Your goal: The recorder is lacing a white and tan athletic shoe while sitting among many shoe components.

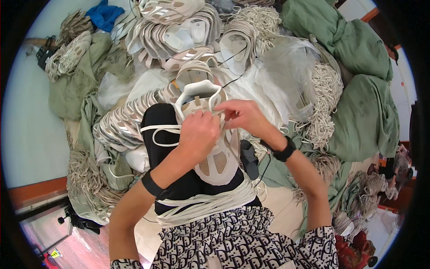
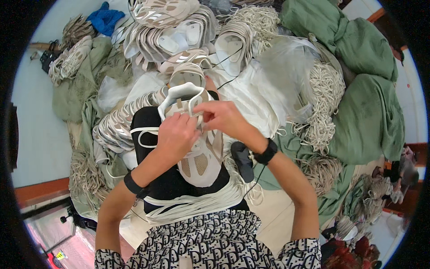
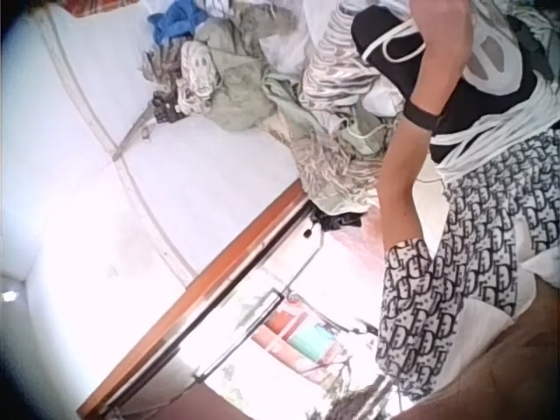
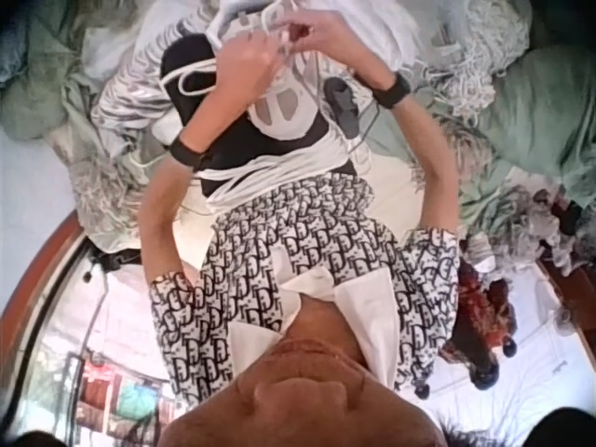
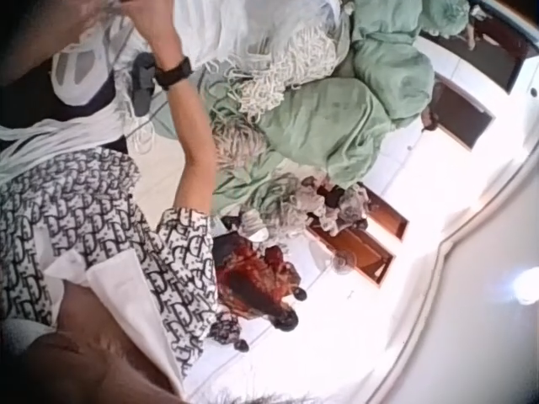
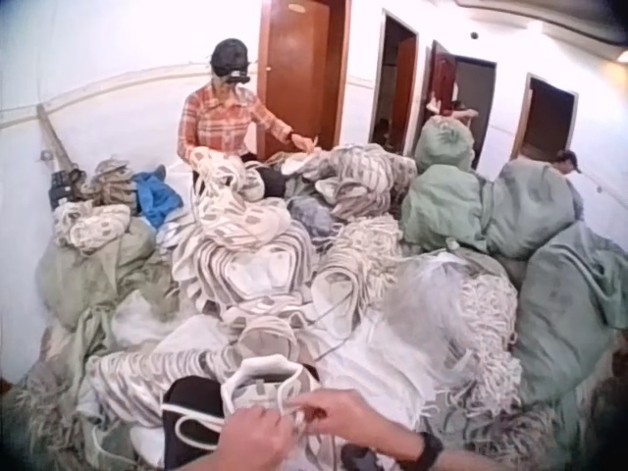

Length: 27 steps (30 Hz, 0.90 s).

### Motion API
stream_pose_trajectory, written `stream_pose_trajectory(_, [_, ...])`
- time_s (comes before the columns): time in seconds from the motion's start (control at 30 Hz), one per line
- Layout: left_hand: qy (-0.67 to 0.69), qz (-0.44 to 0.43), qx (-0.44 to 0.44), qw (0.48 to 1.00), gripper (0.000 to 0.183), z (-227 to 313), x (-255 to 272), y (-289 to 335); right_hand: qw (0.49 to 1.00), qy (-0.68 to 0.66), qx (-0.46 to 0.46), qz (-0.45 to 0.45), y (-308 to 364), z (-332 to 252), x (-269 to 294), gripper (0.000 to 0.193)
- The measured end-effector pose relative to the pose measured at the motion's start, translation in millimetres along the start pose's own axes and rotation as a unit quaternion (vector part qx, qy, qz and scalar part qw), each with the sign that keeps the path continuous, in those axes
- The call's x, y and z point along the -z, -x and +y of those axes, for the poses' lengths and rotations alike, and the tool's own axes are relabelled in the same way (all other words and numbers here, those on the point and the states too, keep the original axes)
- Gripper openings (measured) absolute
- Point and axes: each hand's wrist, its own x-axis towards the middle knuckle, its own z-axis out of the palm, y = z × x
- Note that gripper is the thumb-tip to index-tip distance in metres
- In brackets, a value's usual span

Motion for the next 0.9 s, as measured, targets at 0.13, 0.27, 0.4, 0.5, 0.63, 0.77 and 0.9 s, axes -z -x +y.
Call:
stream_pose_trajectory(0.13, [0.119,0.041,0.042,0.991,0.010,-4.6,-1.8,0.8,0.995,-0.084,-0.045,0.027,2.8,3.2,-4.4,0.023])
stream_pose_trajectory(0.27, [0.432,-0.053,0.213,0.875,0.013,-28.9,25.5,0.3,0.996,-0.082,-0.043,0.011,5.2,2.3,-3.0,0.025])
stream_pose_trajectory(0.4, [0.550,-0.250,0.282,0.745,0.016,-48.8,48.6,-9.4,0.990,-0.135,-0.035,0.018,5.6,1.0,-11.2,0.025])
stream_pose_trajectory(0.5, [0.549,-0.288,0.237,0.748,0.016,-56.5,53.7,-18.6,0.986,-0.159,-0.055,-0.019,-6.1,-10.1,-17.7,0.025])
stream_pose_trajectory(0.63, [0.551,-0.278,0.251,0.746,0.014,-51.9,55.4,-21.0,0.957,-0.231,-0.141,-0.109,-15.6,-10.0,-16.9,0.016])
stream_pose_trajectory(0.77, [0.504,-0.247,0.222,0.798,0.011,-48.0,53.5,-27.1,0.947,-0.239,-0.175,-0.121,-9.2,-8.0,-6.8,0.006])
stream_pose_trajectory(0.9, [0.250,-0.140,0.091,0.954,0.009,-61.8,38.5,-3.8,0.937,-0.265,-0.197,-0.116,-4.1,-4.8,1.4,0.007])
